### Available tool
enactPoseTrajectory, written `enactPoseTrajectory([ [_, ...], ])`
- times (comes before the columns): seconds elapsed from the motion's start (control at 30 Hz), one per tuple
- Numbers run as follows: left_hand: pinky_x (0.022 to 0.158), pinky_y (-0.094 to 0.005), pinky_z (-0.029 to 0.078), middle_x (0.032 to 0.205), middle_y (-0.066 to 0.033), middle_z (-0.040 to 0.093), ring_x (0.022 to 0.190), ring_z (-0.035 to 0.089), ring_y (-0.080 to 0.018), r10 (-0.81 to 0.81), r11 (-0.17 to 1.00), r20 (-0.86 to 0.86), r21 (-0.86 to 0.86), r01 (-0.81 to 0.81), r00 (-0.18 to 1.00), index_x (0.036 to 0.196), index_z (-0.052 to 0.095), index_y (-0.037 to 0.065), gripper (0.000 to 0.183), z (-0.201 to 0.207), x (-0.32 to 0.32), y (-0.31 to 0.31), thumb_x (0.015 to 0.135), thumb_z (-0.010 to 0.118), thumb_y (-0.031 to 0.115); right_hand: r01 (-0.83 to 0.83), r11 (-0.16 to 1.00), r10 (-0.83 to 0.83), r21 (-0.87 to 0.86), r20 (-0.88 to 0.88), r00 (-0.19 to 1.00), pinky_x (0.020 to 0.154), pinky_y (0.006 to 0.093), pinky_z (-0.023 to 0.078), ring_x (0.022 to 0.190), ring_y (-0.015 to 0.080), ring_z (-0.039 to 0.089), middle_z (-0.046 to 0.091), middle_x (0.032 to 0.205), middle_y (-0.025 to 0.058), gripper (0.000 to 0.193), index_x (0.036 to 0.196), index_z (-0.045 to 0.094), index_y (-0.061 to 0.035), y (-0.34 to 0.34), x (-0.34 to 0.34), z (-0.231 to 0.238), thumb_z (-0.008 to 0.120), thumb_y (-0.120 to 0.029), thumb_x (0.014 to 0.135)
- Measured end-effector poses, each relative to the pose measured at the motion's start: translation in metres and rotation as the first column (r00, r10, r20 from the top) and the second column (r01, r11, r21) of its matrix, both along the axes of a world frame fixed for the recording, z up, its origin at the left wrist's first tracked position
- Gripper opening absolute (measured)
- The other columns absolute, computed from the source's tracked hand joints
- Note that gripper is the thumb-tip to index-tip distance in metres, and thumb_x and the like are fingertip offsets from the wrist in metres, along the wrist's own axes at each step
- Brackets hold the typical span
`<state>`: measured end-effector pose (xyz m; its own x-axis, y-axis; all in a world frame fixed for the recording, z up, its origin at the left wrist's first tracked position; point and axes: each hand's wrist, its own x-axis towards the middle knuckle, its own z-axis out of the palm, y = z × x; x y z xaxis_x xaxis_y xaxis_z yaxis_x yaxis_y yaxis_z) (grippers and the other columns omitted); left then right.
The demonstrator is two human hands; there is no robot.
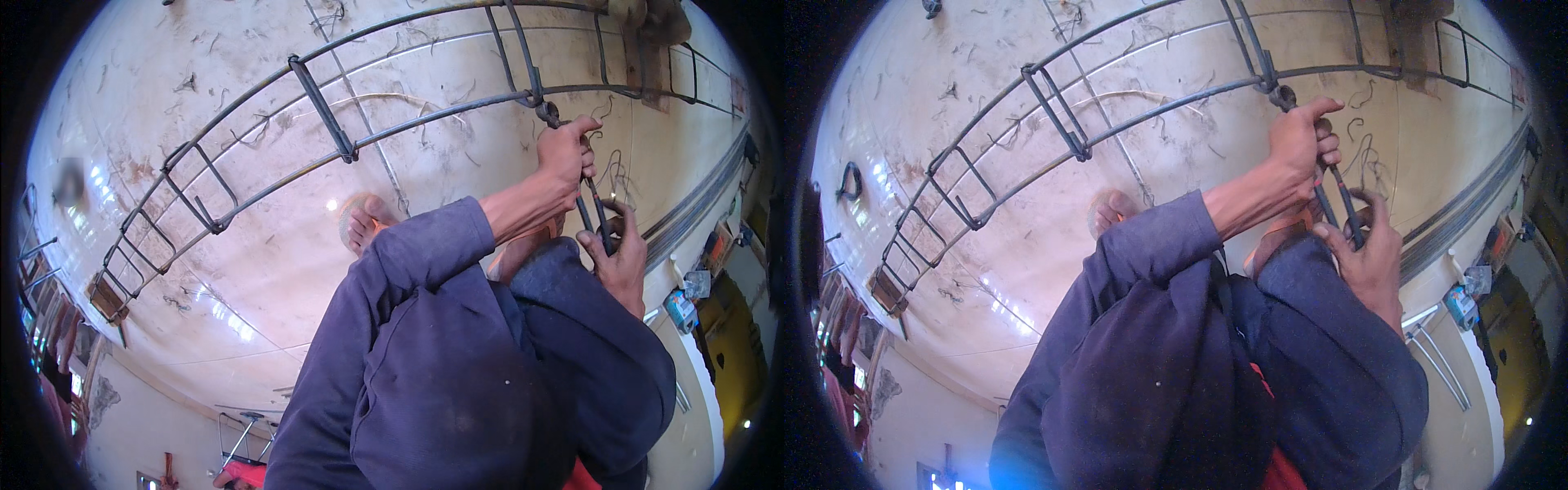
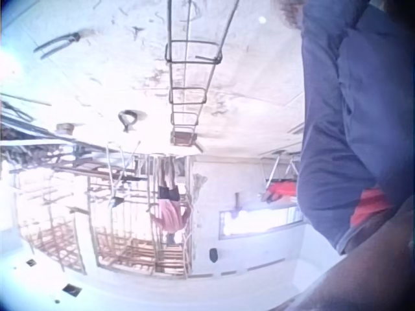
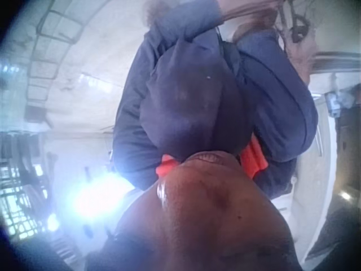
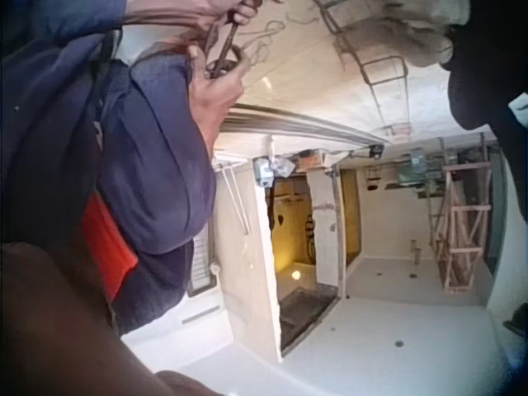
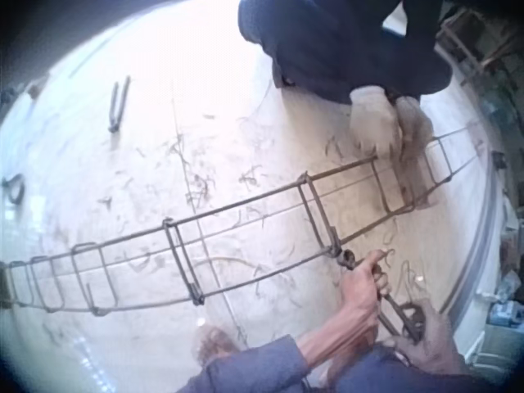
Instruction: The person sits on the floor and assembles a metal frame by tying metal rods together with wire. They use pliers to twist and secure the wire at multiple points along the frame.
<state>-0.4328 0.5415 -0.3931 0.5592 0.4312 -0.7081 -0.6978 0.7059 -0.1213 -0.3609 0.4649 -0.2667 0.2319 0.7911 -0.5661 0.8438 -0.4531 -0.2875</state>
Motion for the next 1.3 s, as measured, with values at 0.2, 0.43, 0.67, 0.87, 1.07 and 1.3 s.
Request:
enactPoseTrajectory([
  [0.2, 0.042, -0.0267, 0.026, 0.058, 0.0039, 0.025, 0.045, 0.026, -0.0095, 0.004, 1.000, -0.134, -0.030, -0.008, 0.991, 0.103, 0.058, 0.002, 0.022, 0.006, 0.011, 0.006, 0.087, 0.053, 0.015, -0.340, 0.931, 0.279, 0.132, 0.343, 0.897, 0.065, 0.0433, 0.049, 0.072, 0.0383, 0.061, 0.060, 0.092, 0.0203, 0.032, 0.115, 0.056, 0.0019, -0.013, 0.007, -0.012, 0.057, -0.021, 0.092],
  [0.43, 0.041, -0.0260, 0.029, 0.060, 0.0020, 0.031, 0.046, 0.031, -0.0094, -0.151, 0.987, -0.309, -0.091, 0.129, 0.939, 0.102, 0.058, 0.002, 0.024, 0.012, 0.000, 0.016, 0.086, 0.055, 0.020, -0.254, 0.961, 0.247, 0.107, 0.073, 0.966, 0.064, 0.0424, 0.047, 0.072, 0.0437, 0.057, 0.058, 0.079, 0.0240, 0.038, 0.110, 0.057, 0.0041, -0.005, 0.021, -0.026, 0.043, -0.029, 0.098],
  [0.67, 0.052, -0.0315, 0.043, 0.065, -0.0041, 0.049, 0.047, 0.041, -0.0158, -0.120, 0.979, -0.181, 0.141, 0.146, 0.976, 0.081, 0.056, 0.007, 0.034, -0.001, -0.020, 0.004, 0.084, 0.066, 0.039, 0.514, 0.561, -0.814, -0.649, -0.318, 0.487, 0.034, 0.0173, 0.021, 0.043, 0.0027, 0.032, 0.043, 0.064, -0.0027, 0.047, 0.100, 0.057, -0.0051, 0.035, 0.028, 0.009, 0.040, -0.049, 0.098],
  [0.87, 0.052, -0.0303, 0.041, 0.049, 0.0039, 0.034, 0.043, 0.035, -0.0148, 0.137, 0.984, 0.328, -0.151, -0.091, 0.935, 0.062, 0.043, 0.019, 0.038, 0.002, -0.008, 0.011, 0.089, 0.062, 0.037, 0.509, 0.367, -0.930, -0.778, -0.303, 0.207, 0.032, 0.0167, 0.018, 0.042, 0.0035, 0.031, 0.044, 0.065, -0.0001, 0.043, 0.098, 0.049, -0.0101, 0.025, 0.033, 0.003, 0.043, -0.052, 0.096],
  [1.07, 0.049, -0.0280, 0.035, 0.049, 0.0067, 0.029, 0.043, 0.031, -0.0105, 0.206, 0.971, 0.315, -0.186, -0.153, 0.926, 0.061, 0.034, 0.020, 0.041, 0.013, -0.001, 0.014, 0.092, 0.057, 0.032, -0.126, 0.992, 0.126, -0.014, -0.013, 0.992, 0.069, 0.0369, 0.048, 0.077, 0.0258, 0.061, 0.057, 0.081, 0.0183, 0.051, 0.126, 0.048, -0.0009, 0.030, 0.002, 0.039, 0.065, -0.023, 0.085],
  [1.3, 0.048, -0.0286, 0.034, 0.050, 0.0066, 0.029, 0.043, 0.030, -0.0106, 0.242, 0.952, 0.181, -0.235, -0.197, 0.953, 0.064, 0.035, 0.019, 0.037, 0.014, -0.007, 0.022, 0.093, 0.055, 0.029, -0.470, 0.882, 0.460, 0.012, 0.193, 0.867, 0.068, 0.0400, 0.049, 0.077, 0.0333, 0.061, 0.058, 0.093, 0.0192, 0.048, 0.125, 0.050, 0.0024, 0.026, 0.013, 0.031, 0.067, -0.013, 0.083],
])
